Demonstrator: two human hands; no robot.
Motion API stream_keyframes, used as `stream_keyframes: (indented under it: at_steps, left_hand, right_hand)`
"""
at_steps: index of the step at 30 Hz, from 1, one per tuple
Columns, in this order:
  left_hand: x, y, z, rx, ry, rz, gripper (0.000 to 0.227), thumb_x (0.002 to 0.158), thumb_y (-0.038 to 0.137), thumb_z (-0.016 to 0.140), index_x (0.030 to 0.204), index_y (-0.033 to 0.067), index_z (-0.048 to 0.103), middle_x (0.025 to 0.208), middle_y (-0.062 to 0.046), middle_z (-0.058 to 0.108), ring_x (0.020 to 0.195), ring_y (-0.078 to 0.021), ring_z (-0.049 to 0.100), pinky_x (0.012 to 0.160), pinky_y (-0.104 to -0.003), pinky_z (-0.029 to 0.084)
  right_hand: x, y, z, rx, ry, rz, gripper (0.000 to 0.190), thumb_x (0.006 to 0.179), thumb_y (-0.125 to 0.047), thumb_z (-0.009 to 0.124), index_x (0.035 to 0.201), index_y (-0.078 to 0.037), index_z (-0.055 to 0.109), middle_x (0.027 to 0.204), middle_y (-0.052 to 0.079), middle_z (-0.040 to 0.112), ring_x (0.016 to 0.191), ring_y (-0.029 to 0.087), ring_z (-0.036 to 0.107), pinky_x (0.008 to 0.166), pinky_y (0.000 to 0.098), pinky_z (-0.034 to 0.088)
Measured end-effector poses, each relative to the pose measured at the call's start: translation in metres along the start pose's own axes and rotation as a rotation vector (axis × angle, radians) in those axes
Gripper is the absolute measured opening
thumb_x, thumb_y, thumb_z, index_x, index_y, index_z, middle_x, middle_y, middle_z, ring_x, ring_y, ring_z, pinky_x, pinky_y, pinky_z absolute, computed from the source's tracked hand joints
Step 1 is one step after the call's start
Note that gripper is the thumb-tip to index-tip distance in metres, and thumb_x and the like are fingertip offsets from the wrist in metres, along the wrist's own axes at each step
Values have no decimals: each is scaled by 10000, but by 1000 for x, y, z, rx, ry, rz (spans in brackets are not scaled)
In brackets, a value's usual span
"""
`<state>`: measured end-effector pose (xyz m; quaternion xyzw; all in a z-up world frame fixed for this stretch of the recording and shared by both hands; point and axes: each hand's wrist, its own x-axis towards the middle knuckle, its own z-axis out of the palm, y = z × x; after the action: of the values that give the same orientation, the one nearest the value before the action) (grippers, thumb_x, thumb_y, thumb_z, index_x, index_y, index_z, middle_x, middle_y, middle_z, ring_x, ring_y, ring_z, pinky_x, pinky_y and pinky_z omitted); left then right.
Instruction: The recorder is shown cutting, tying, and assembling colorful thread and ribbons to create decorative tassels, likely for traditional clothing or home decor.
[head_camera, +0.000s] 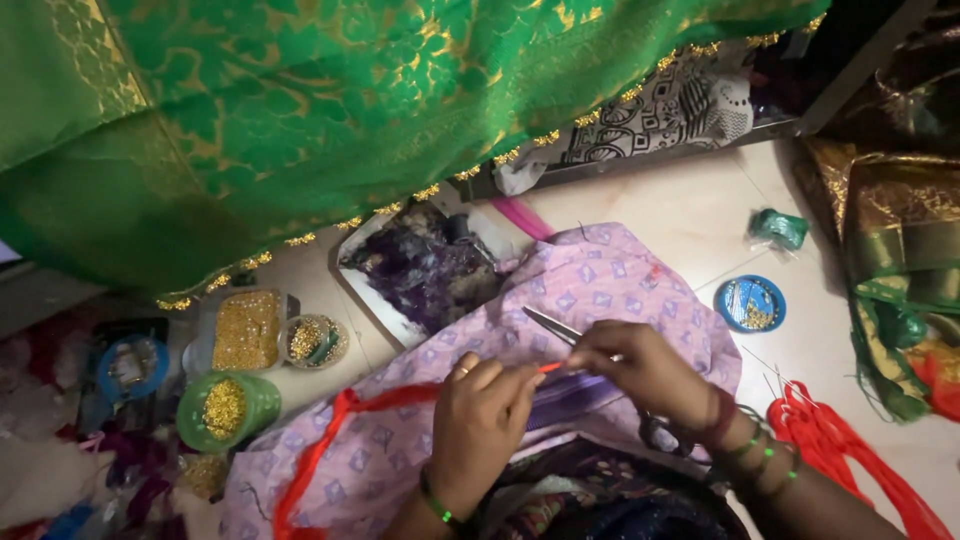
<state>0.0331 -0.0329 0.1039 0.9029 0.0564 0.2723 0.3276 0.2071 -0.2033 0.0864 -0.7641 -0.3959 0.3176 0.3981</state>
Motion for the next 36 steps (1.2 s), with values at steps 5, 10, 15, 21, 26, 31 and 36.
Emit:
stream_keyframes:
  at_steps: [5, 10, 15, 21, 26, 31, 36]
  left_hand:
    - [-7, -31, 14, -32, 72, -176, 92, 867, 145, 757, 898, 59, 760, 768, -68, 707, 703, -211, 615, 679, -354, 487]
    - [-4, -57, 23, -247, 70, -444, 96, 882, 152, 762, 909, 61, 765, 874, -52, 681, 720, -159, 625, 625, -290, 504]
    - [3, -75, 30, -438, 154, -448, 93, 897, 126, 761, 901, 37, 733, 1128, -55, 622, 881, -112, 668, 700, -231, 580]
    - [5, -96, 41, -905, 229, -533, 49, 932, 12, 679, 899, 13, 643, 1256, -92, 632, 990, -164, 660, 838, -317, 578]
    - [0, -106, 39, -1515, 304, -704, 57, 985, 16, 562, 982, 65, 589, 1242, -174, 674, 1090, -290, 682, 949, -458, 576]
    - [6, -97, 38, -1597, 352, -721, 66, 984, 22, 567, 948, 77, 571, 1215, -202, 697, 1172, -334, 670, 986, -488, 548]
    - [-1, -93, 39, -1537, 361, -707, 65, 996, 15, 556, 949, 58, 568, 1231, -220, 705, 1192, -335, 672, 1022, -465, 525]
  right_hand:
    - [-43, 60, -9, -337, 257, -7, 189, 842, -120, 718, 1023, -76, 746, 946, 88, 727, 874, 257, 711, 765, 360, 580]
    - [-95, 72, 12, -487, 248, -152, 492, 746, -177, 745, 1204, -53, 615, 1058, 174, 669, 977, 355, 653, 813, 402, 563]
    - [-117, 100, 0, -481, 156, 133, 582, 792, -276, 802, 1307, -132, 573, 1075, 132, 665, 997, 336, 681, 828, 399, 567]
    - [-118, 167, -27, -296, 67, 202, 524, 773, -141, 769, 1272, -116, 610, 1008, 75, 745, 920, 263, 756, 778, 380, 591]
    - [-114, 106, -18, 339, -6, 444, 449, 758, -285, 805, 1094, -35, 644, 837, 71, 573, 732, 213, 554, 606, 371, 464]
    - [-92, 69, 10, 345, -200, 225, 579, 746, -462, 781, 1134, -43, 689, 924, 35, 681, 875, 166, 610, 754, 324, 502]
    - [-73, 39, 22, 505, -307, 198, 639, 782, -525, 777, 1131, 6, 706, 962, 40, 717, 917, 145, 621, 821, 312, 511]
